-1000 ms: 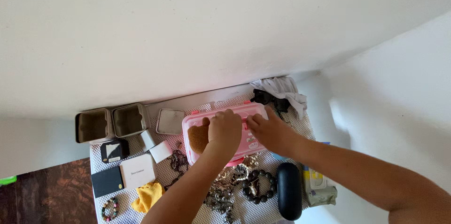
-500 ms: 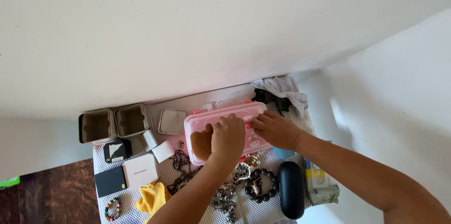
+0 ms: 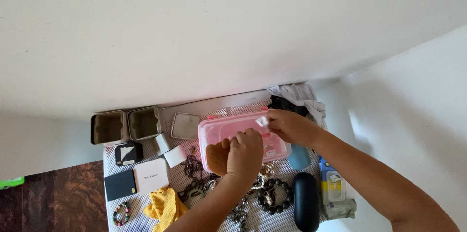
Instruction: The person wipes jewelry pieces with a yellow cloth, opens a pink multi-tier storage case, and places bracelets and necklaces into its trays, then wipes the case with the cloth.
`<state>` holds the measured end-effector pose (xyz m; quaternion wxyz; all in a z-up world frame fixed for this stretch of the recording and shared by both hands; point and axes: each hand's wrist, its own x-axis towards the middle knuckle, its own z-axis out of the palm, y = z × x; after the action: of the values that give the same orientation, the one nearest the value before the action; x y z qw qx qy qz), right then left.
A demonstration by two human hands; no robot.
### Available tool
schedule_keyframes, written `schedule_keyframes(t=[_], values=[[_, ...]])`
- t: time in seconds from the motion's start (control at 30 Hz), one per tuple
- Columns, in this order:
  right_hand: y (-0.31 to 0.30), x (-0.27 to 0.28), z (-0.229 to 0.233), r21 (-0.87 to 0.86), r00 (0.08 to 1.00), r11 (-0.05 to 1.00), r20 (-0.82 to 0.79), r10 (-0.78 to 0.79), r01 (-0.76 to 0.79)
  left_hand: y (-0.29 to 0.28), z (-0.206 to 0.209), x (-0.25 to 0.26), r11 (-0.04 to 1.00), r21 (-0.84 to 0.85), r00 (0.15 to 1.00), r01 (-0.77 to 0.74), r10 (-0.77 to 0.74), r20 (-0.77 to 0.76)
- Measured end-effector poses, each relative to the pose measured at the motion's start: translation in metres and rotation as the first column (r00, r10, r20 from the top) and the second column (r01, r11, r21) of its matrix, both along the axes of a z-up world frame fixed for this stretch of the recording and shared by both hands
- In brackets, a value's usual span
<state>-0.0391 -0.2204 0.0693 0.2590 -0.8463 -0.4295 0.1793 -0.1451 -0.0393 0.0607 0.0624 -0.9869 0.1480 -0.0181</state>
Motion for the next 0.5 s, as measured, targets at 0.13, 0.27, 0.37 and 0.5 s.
schedule_keyframes(t=[0.13, 0.27, 0.37, 0.5], values=[[0.008, -0.005, 0.0, 0.122, 0.99, 0.985, -0.081, -0.116, 0.125, -0.001, -0.002, -0.002, 1.0, 0.03, 1.0, 0.008, -0.008, 0.001], [0.021, -0.001, -0.008, -0.111, 0.988, 0.984, -0.056, -0.144, 0.137, -0.003, -0.004, -0.008, 0.998, 0.062, 1.0, 0.011, -0.012, 0.015], [0.031, 0.01, -0.015, -0.231, 0.99, 0.973, 0.127, 0.06, -0.03, -0.005, -0.004, -0.014, 0.997, 0.072, 1.0, 0.012, -0.014, 0.026], [0.034, 0.02, -0.019, -0.112, 0.944, 0.976, 0.256, 0.21, -0.187, -0.006, -0.004, -0.024, 0.996, 0.09, 0.999, 0.03, -0.034, 0.043]])
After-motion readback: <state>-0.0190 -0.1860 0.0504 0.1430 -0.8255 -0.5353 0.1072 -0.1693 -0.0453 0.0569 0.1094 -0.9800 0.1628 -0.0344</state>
